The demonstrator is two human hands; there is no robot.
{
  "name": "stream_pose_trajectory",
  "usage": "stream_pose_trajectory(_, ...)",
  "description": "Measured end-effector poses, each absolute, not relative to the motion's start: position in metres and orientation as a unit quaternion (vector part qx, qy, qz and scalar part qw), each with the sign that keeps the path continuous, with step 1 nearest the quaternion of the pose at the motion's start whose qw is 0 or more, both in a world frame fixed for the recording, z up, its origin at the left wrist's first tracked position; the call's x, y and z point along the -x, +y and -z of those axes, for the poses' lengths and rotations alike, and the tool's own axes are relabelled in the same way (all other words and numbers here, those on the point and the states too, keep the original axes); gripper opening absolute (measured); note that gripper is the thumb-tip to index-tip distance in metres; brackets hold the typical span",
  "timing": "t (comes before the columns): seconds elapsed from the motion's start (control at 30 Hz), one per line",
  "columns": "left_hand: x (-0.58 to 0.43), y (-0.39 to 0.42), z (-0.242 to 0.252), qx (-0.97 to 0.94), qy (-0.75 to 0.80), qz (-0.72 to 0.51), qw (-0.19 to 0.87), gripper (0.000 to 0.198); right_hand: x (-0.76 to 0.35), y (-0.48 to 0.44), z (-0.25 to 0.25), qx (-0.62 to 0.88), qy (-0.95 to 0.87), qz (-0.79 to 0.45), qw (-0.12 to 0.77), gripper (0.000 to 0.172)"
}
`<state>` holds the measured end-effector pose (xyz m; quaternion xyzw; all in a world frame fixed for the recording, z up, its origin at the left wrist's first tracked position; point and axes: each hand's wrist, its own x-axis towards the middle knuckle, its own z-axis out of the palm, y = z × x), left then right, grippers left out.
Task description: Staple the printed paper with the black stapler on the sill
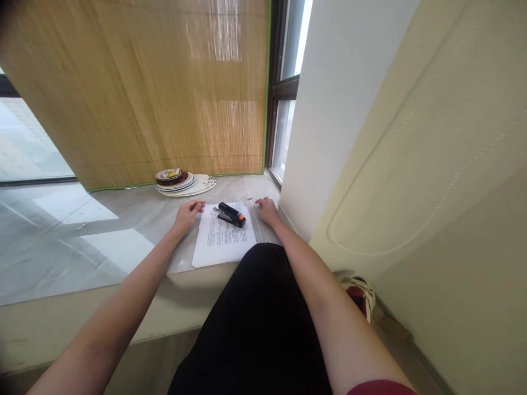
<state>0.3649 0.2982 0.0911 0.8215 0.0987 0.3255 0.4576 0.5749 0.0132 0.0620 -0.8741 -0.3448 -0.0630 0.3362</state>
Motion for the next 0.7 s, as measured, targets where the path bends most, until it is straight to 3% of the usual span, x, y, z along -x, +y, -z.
stream_pose_trajectory(0.2, -0.366, 0.297, -0.089, -0.828, 0.081, -0.321, 0.453, 0.040, -0.559, 0.007, -0.081, 0.895, -0.337, 0.036, 0.290, 0.044)
stream_pose_trajectory(0.4, -0.363, 0.296, -0.094, -0.862, 0.068, -0.332, 0.377, 0.020, -0.536, 0.065, -0.139, 0.910, -0.342, -0.033, 0.231, 0.033)
stream_pose_trajectory(0.43, -0.362, 0.295, -0.095, -0.870, 0.063, -0.337, 0.354, 0.020, -0.531, 0.079, -0.148, 0.903, -0.362, -0.051, 0.226, 0.037)
stream_pose_trajectory(0.57, -0.357, 0.293, -0.099, -0.885, 0.035, -0.343, 0.313, 0.023, -0.507, 0.111, -0.159, 0.897, -0.408, -0.079, 0.151, 0.083)
stream_pose_trajectory(0.63, -0.356, 0.291, -0.099, -0.888, 0.031, -0.334, 0.314, 0.026, -0.499, 0.109, -0.154, 0.884, -0.436, -0.079, 0.149, 0.087)
stream_pose_trajectory(0.7, -0.355, 0.288, -0.100, -0.891, 0.025, -0.325, 0.315, 0.031, -0.495, 0.099, -0.147, 0.867, -0.465, -0.073, 0.163, 0.074)
